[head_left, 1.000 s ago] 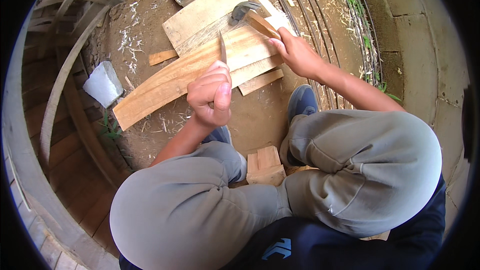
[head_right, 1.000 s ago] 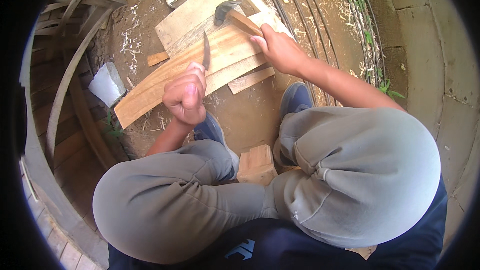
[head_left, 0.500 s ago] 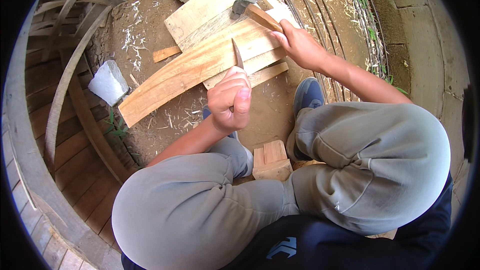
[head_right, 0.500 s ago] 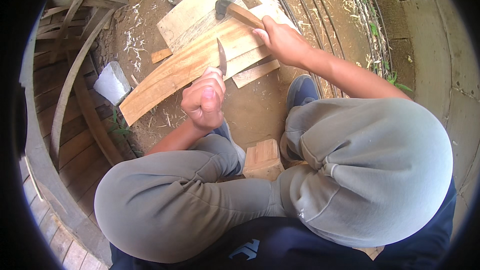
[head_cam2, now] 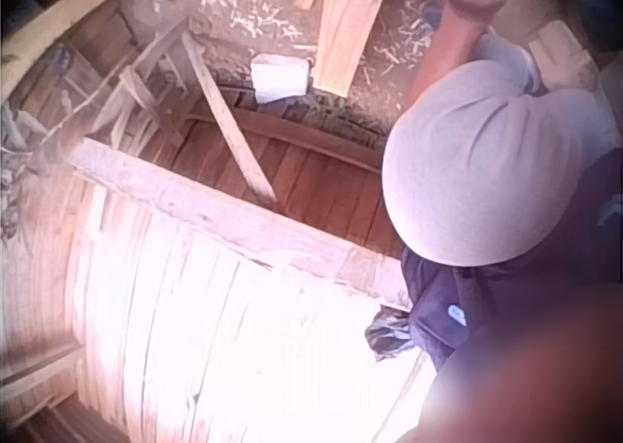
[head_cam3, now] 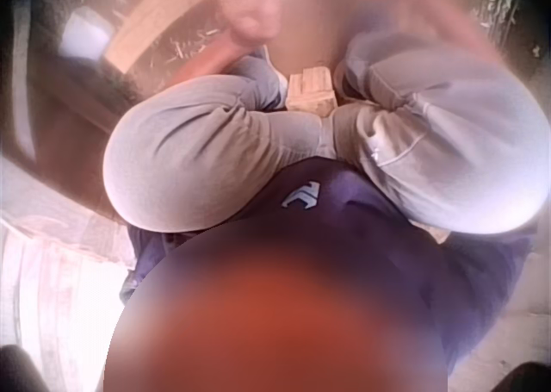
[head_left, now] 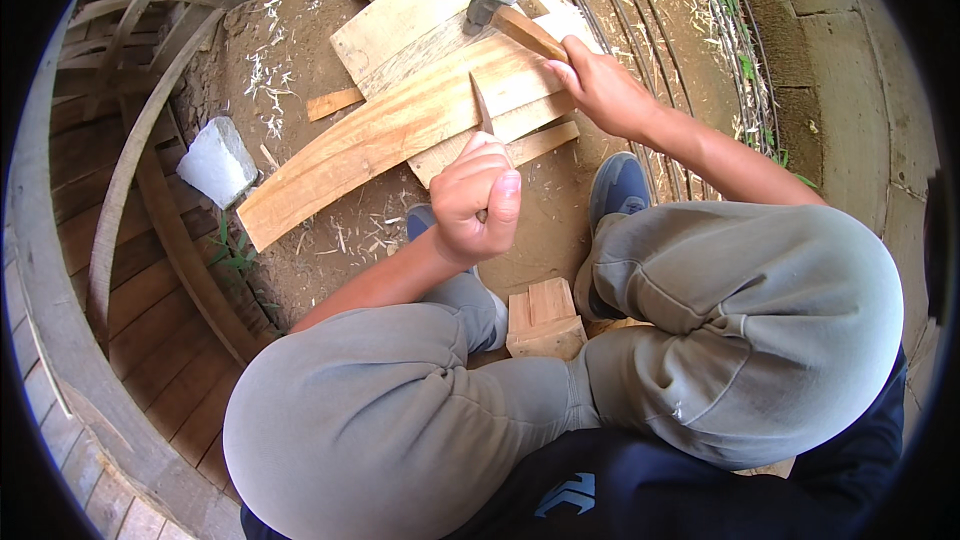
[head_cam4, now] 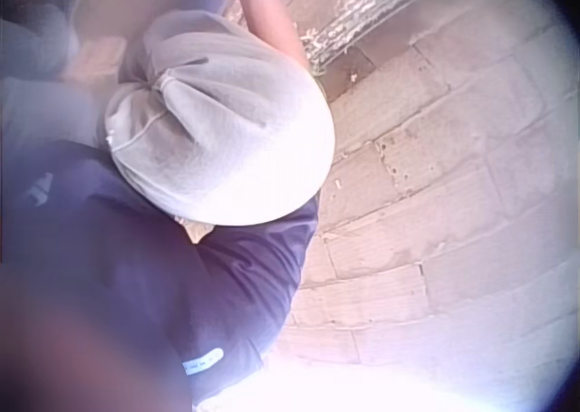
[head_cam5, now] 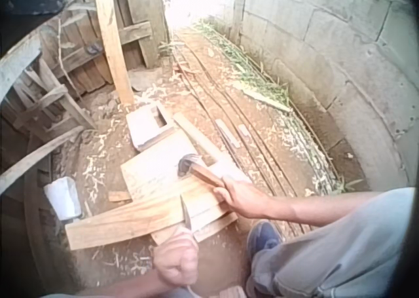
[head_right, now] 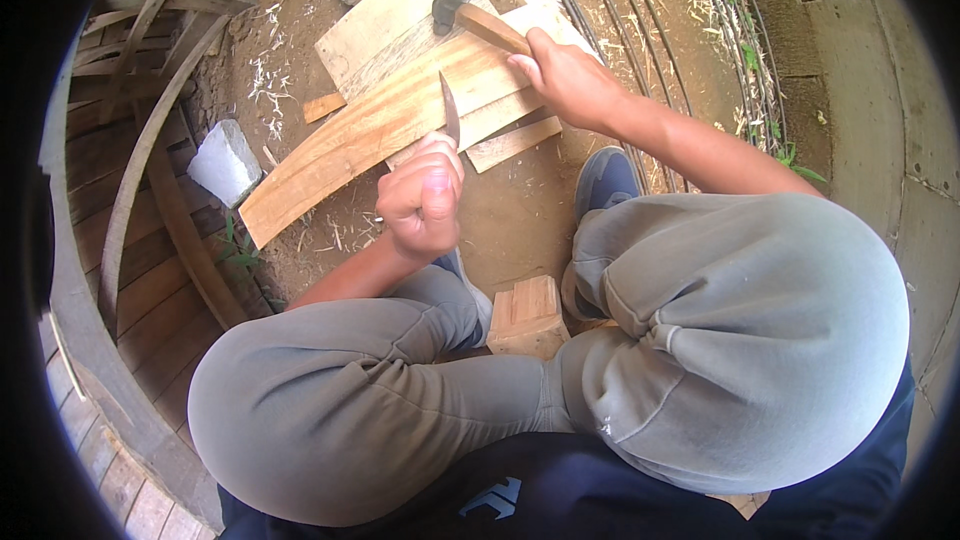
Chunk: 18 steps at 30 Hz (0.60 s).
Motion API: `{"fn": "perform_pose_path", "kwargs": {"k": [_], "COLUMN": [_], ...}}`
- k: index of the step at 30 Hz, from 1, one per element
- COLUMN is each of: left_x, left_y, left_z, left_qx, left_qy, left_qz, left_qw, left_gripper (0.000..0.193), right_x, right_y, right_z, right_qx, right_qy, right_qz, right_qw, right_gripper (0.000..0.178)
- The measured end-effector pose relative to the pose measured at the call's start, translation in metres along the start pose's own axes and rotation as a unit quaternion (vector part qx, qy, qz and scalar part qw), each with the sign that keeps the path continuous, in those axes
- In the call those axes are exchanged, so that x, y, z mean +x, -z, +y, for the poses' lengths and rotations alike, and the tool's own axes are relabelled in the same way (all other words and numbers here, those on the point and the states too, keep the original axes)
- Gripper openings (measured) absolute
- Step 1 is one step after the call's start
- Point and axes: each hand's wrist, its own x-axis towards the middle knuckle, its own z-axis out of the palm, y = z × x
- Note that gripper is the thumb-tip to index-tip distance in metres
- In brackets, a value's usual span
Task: The person sits on the ground and uses a curved knife to carve a rectangular piece of wood, creating a triangular cutout. They then use a hammer to drive a nail into the carved piece.
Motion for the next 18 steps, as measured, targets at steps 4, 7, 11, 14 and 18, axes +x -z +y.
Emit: {"fn": "perform_pose_path", "kwargs": {"k": [4, 7, 11, 14, 18], "left_x": [-0.0044, -0.0067, -0.0077, -0.0083, -0.0088], "left_y": [-0.0025, -0.0033, -0.003, -0.0048, -0.0065], "left_z": [0.0002, -0.0009, -0.0022, -0.0022, -0.0027], "left_qx": [0.003, 0.004, -0.001, 0.006, 0.01], "left_qy": [0.006, 0.004, 0.001, -0.002, -0.007], "left_qz": [-0.004, 0.004, 0.008, 0.017, 0.01], "left_qw": [1.0, 1.0, 1.0, 1.0, 1.0], "left_gripper": [0.028, 0.028, 0.028, 0.029, 0.029], "right_x": [0.0006, 0.0001, -0.0004, -0.0002, -0.0004], "right_y": [-0.0014, -0.0005, 0.0009, 0.0011, 0.0021], "right_z": [0.0005, 0.0007, -0.001, -0.0003, -0.0012], "right_qx": [-0.001, 0.001, -0.001, -0.002, -0.002], "right_qy": [0.004, 0.006, 0.008, 0.005, 0.004], "right_qz": [0.002, 0.003, 0.0, -0.005, -0.007], "right_qw": [1.0, 1.0, 1.0, 1.0, 1.0], "right_gripper": [0.034, 0.034, 0.036, 0.038, 0.038]}}
